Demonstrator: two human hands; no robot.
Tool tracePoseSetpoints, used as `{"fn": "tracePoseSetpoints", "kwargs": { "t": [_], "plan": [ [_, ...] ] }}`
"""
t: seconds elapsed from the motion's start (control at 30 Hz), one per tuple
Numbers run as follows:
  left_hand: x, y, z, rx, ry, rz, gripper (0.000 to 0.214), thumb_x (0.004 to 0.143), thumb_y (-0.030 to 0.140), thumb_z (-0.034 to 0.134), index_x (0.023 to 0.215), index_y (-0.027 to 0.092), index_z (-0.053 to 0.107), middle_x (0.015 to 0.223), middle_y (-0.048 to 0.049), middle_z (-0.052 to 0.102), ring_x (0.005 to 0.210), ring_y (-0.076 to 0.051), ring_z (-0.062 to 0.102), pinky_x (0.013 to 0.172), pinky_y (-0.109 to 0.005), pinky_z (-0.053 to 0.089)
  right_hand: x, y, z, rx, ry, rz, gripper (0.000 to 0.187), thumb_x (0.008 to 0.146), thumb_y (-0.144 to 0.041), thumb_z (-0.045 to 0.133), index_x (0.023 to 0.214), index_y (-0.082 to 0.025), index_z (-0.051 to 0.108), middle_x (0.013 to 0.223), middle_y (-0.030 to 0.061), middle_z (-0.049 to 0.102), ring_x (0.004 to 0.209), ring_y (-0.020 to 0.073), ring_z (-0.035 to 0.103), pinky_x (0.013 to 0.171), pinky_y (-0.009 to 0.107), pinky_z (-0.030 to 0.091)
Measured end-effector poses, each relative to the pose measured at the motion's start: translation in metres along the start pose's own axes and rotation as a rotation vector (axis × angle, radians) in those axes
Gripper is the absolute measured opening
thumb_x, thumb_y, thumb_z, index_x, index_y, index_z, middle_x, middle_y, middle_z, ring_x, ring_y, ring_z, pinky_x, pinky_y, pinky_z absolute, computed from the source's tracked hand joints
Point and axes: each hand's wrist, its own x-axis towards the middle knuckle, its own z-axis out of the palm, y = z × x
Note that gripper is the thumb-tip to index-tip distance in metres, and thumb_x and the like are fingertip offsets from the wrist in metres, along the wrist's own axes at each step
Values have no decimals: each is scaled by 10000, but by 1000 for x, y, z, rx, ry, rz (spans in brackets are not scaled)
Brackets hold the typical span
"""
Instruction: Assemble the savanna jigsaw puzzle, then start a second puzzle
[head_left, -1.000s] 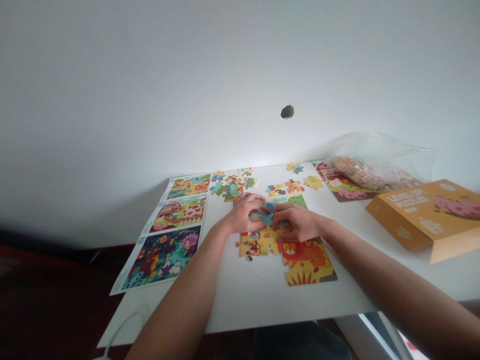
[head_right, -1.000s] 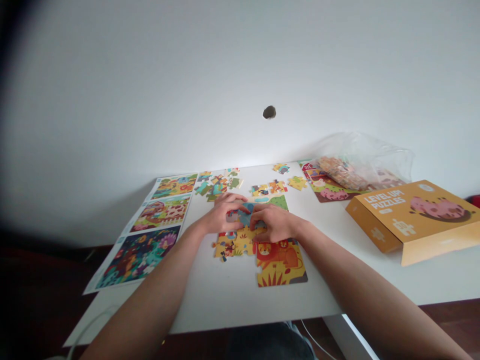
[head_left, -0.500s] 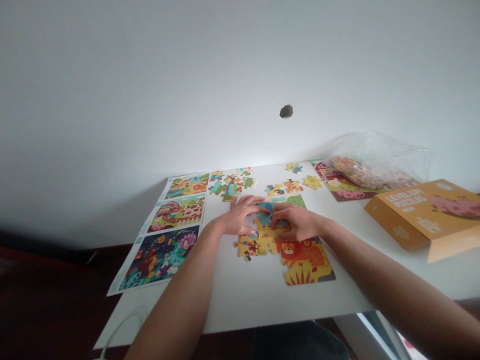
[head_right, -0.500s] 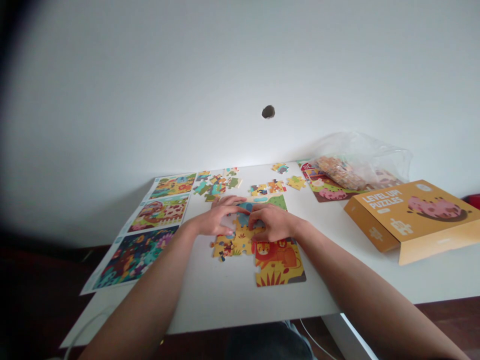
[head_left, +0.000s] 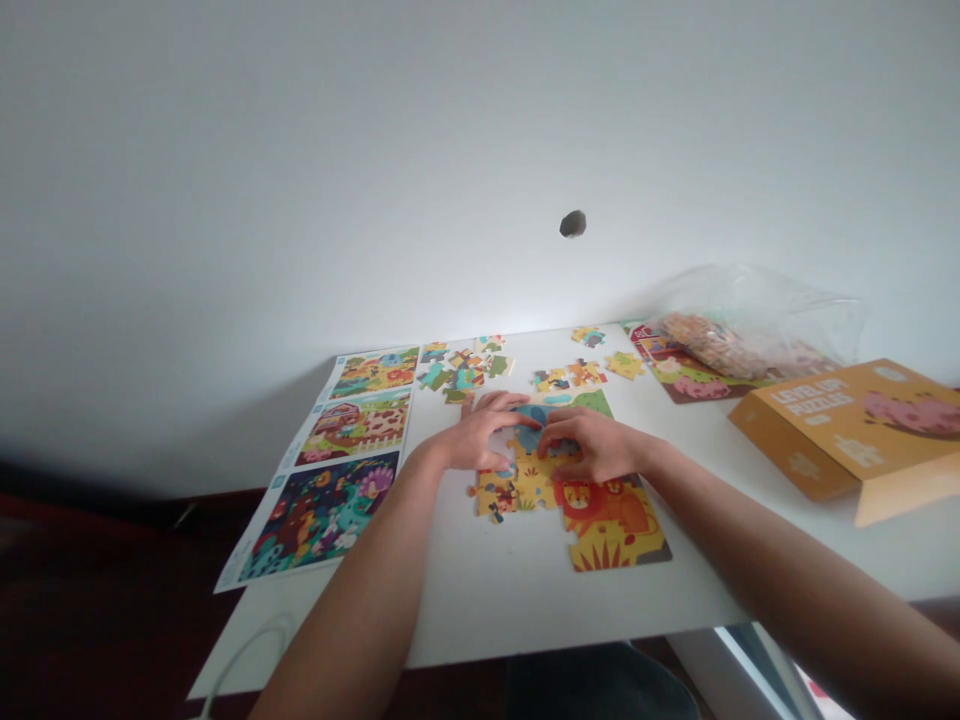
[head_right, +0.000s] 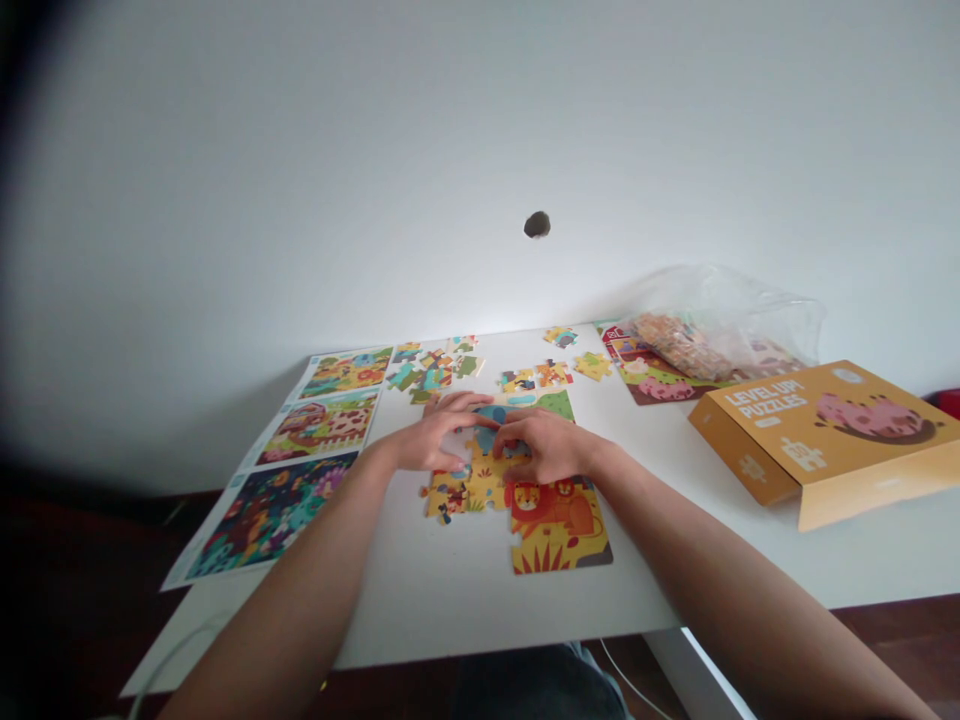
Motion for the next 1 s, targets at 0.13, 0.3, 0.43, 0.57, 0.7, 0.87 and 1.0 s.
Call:
{"fn": "tracePoseSetpoints", "kwargs": {
  "t": [0.13,0.3,0.43,0.57,0.7,0.87,1.0],
  "plan": [
    [0,1,1,3,22,0,701,628,291,822,1297,355,623,1554,-53,380,1454,-386,246,1180,-649,89,1,0,-1,-14,4,-10,260,765,-291,733,1008,-201,714,950,59,639,860,204,601,831,331,448],
    [0,-1,0,2,9,20,722,632,224,775,1319,364,605,1565,-43,367,1452,-384,254,1179,-645,98,1,0,1,-2,23,-12,226,772,-238,690,993,-194,703,909,50,637,784,175,578,762,294,448],
    [0,-1,0,-7,17,20,641,682,244,749,1301,349,619,1553,-49,387,1449,-369,267,1185,-624,108,0,0,1,16,49,-15,234,756,-138,615,974,-180,688,850,36,632,703,146,546,701,261,435],
    [2,4,6,6,86,7,583,696,439,786,1253,323,656,1516,-78,429,1433,-387,278,1177,-630,124,1,-1,2,27,69,-29,272,721,-92,580,955,-180,687,825,32,647,680,141,539,686,251,431],
    [6,8,10,38,132,-10,572,646,462,828,1181,309,695,1502,-73,445,1438,-395,252,1180,-629,113,1,0,4,59,126,2,255,724,-83,546,914,-172,691,803,28,669,656,135,540,659,241,419],
    [5,13,9,27,243,53,108,725,298,776,829,271,763,1513,9,435,1456,-347,226,1207,-571,101,2,8,3,38,453,201,201,746,-99,516,854,-170,670,703,2,622,595,119,503,612,232,386],
    [4,18,10,14,91,40,202,657,364,844,825,285,766,1572,14,345,1478,-408,133,1176,-658,40,0,12,-2,0,683,334,145,746,-110,512,800,-175,631,617,-20,548,566,119,478,600,239,374]
  ]
}}
